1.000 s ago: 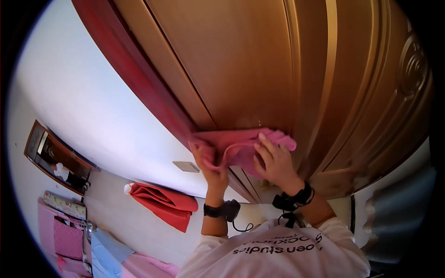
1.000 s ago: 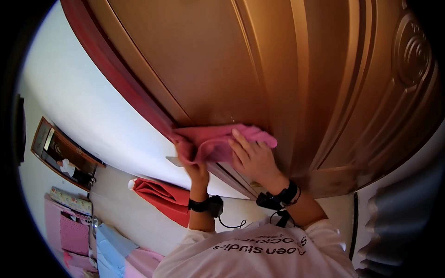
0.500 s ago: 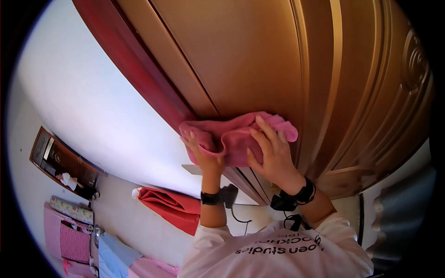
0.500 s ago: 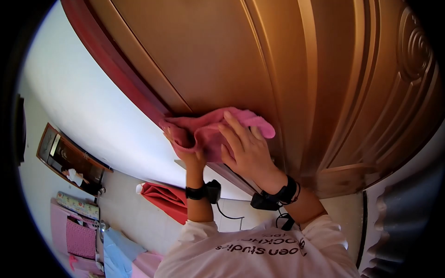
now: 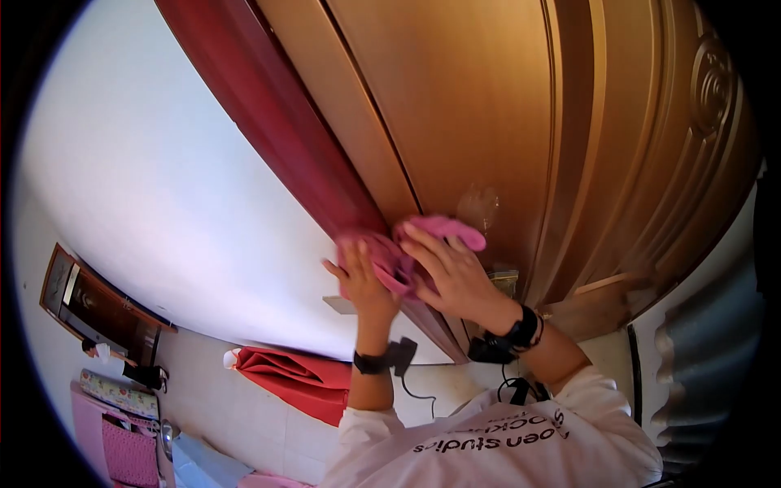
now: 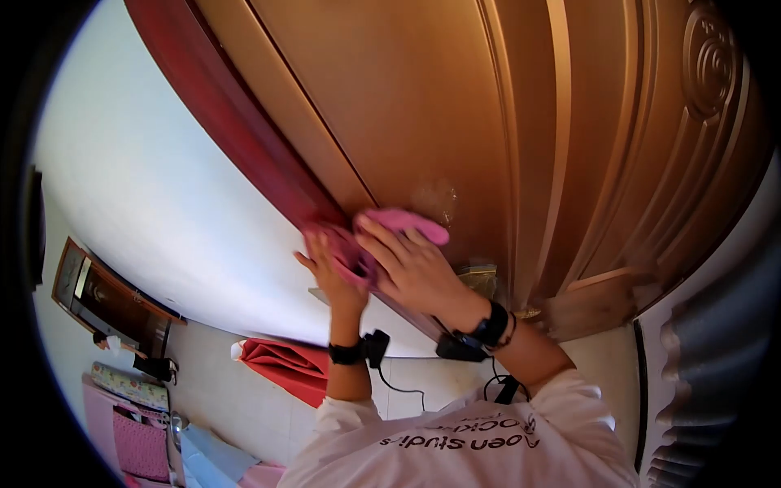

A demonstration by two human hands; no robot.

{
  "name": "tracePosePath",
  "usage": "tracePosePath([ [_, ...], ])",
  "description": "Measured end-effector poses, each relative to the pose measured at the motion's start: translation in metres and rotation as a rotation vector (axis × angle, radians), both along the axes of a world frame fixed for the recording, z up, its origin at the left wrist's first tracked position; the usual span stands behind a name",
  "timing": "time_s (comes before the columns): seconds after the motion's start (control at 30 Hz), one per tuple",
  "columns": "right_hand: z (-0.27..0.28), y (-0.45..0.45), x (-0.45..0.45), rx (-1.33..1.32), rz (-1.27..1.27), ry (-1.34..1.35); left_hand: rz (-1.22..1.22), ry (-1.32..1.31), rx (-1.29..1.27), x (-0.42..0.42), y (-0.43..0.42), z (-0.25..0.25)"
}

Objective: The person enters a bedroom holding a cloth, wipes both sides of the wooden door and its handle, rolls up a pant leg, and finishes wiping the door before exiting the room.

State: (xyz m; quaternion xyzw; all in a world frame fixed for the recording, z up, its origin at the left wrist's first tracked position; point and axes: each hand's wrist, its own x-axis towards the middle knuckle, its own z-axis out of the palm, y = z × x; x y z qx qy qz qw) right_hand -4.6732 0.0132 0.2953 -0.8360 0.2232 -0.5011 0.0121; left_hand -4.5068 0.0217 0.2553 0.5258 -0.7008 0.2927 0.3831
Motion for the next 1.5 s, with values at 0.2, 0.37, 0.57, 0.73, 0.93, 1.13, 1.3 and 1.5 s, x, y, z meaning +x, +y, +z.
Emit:
tracePosePath([
  [0.2,0.022,-0.011,0.035,-0.033,0.092,-0.077,-0.025,0.326,-0.172,0.010,-0.027,-0.004],
  [0.37,-0.078,-0.002,0.037,0.019,0.014,0.048,-0.060,0.411,0.038,-0.014,0.007,-0.084],
  [0.57,-0.096,0.010,0.023,0.165,0.053,0.139,-0.120,0.320,0.283,-0.022,0.033,-0.119],
  [0.73,-0.010,0.003,0.027,0.068,0.053,-0.032,-0.329,0.278,0.014,-0.009,0.014,-0.023],
  [0.93,0.009,-0.002,0.024,-0.027,-0.028,0.039,-0.153,0.356,-0.021,-0.026,-0.002,-0.026],
  [1.13,-0.106,0.016,0.009,0.123,-0.022,0.266,-0.079,0.324,0.195,-0.024,0.026,-0.143],
  [1.3,-0.101,0.026,0.005,0.195,-0.013,0.216,0.002,0.260,0.267,-0.023,0.033,-0.125],
  [1.5,-0.032,0.018,0.002,-0.006,-0.190,0.052,-0.217,0.717,0.070,-0.008,0.016,-0.052],
])
